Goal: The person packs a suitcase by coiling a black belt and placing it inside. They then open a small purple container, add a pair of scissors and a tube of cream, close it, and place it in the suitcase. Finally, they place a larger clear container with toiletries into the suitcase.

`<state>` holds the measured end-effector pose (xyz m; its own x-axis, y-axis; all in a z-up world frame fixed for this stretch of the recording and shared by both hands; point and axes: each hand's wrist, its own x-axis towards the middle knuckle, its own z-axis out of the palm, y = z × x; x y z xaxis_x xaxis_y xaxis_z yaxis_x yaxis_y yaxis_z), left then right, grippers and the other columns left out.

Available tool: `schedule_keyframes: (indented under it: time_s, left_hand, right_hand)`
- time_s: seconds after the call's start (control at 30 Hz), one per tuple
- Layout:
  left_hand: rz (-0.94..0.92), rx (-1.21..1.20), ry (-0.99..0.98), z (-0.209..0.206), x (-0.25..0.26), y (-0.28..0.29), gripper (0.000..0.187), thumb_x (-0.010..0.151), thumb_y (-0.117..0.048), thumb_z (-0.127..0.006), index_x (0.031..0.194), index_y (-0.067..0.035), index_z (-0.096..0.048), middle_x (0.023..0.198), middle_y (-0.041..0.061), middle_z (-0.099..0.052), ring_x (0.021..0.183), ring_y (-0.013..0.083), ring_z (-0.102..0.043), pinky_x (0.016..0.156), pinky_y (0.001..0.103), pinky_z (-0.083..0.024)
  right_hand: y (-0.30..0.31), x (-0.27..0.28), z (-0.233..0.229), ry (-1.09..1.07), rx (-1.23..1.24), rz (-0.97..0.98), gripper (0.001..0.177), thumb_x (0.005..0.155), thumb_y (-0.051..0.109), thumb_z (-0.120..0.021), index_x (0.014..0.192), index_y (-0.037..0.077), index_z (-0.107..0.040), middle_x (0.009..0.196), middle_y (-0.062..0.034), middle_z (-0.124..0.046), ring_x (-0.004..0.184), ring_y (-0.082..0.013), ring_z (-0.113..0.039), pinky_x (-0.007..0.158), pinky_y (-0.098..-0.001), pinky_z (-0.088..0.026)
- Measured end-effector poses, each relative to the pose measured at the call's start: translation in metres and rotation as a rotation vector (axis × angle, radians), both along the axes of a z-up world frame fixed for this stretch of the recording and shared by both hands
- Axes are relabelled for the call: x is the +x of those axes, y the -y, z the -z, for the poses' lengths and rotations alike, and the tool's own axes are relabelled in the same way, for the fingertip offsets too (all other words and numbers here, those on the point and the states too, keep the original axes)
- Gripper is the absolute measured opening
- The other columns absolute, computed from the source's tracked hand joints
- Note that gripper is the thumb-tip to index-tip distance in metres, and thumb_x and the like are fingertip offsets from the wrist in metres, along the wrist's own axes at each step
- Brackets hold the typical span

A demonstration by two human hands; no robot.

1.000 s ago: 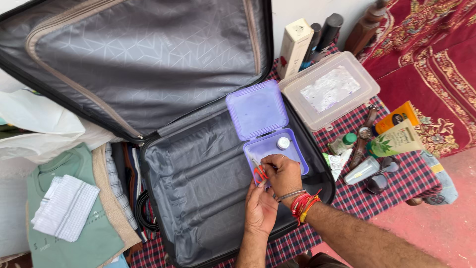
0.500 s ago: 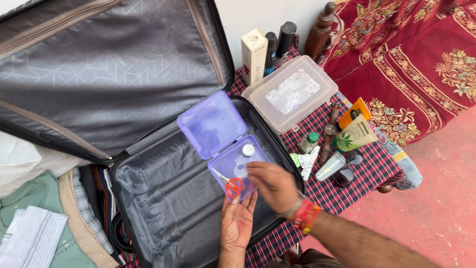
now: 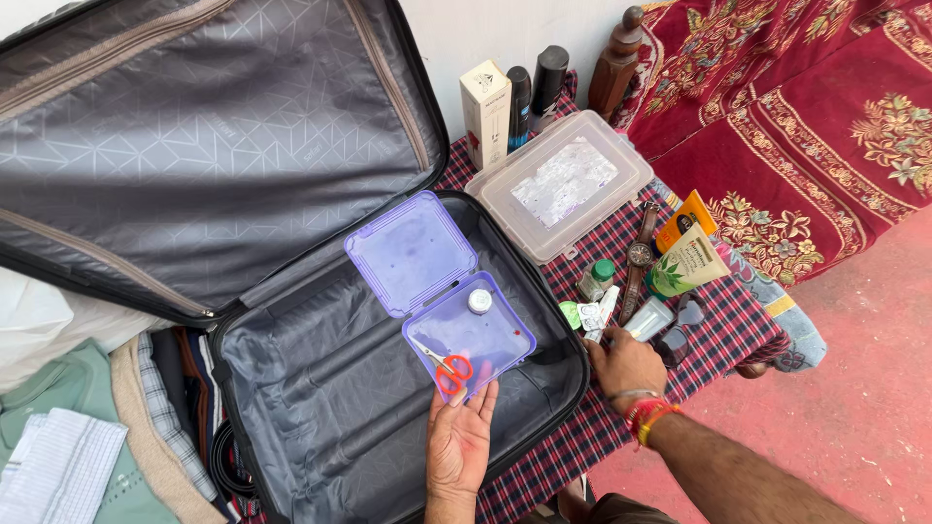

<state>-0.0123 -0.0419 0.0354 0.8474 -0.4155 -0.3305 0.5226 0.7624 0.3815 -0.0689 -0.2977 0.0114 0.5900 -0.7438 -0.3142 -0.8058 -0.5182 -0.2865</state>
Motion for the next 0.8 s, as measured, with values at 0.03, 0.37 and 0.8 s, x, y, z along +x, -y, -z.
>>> schedule_keyframes:
  time_s: [0.03, 0.37, 0.8]
  left_hand:
    - [-0.002, -0.008, 0.000, 0.000, -0.001, -0.001, 0.059, 0.092, -0.007, -0.061, 0.149, -0.001, -0.044, 0.152, 0.014, -0.051, 0.143, 0.0384, -0.046, 0.121, 0.053, -0.033]
    - [0.002, -0.006, -0.008, 0.003, 0.000, -0.002, 0.061, 0.091, -0.008, -0.062, 0.149, 0.000, -0.043, 0.153, 0.015, -0.050, 0.142, 0.0372, -0.047, 0.121, 0.053, -0.034]
    - [-0.003, -0.054, -0.001, 0.009, 0.000, -0.004, 0.062, 0.091, -0.007, -0.061, 0.150, -0.001, -0.043, 0.153, 0.013, -0.050, 0.143, 0.0382, -0.046, 0.121, 0.053, -0.033]
  right_hand:
    - [-0.001, 0.002, 0.002, -0.014, 0.006, 0.010, 0.051, 0.090, 0.053, -0.069, 0.122, 0.015, -0.071, 0.098, -0.0190, -0.077, 0.093, -0.0378, -0.074, 0.081, -0.0493, -0.059]
    - [-0.002, 0.023, 0.020, -0.040, 0.112, 0.125, 0.051, 0.085, 0.054, -0.076, 0.108, 0.009, -0.075, 0.103, -0.0188, -0.077, 0.099, -0.0381, -0.074, 0.085, -0.0500, -0.059]
    - [0.016, 0.000, 0.106, 0.268, 0.279, 0.170, 0.025, 0.085, 0.029, -0.071, 0.089, 0.007, -0.082, 0.074, -0.0168, -0.076, 0.070, -0.0292, -0.076, 0.071, -0.0401, -0.059]
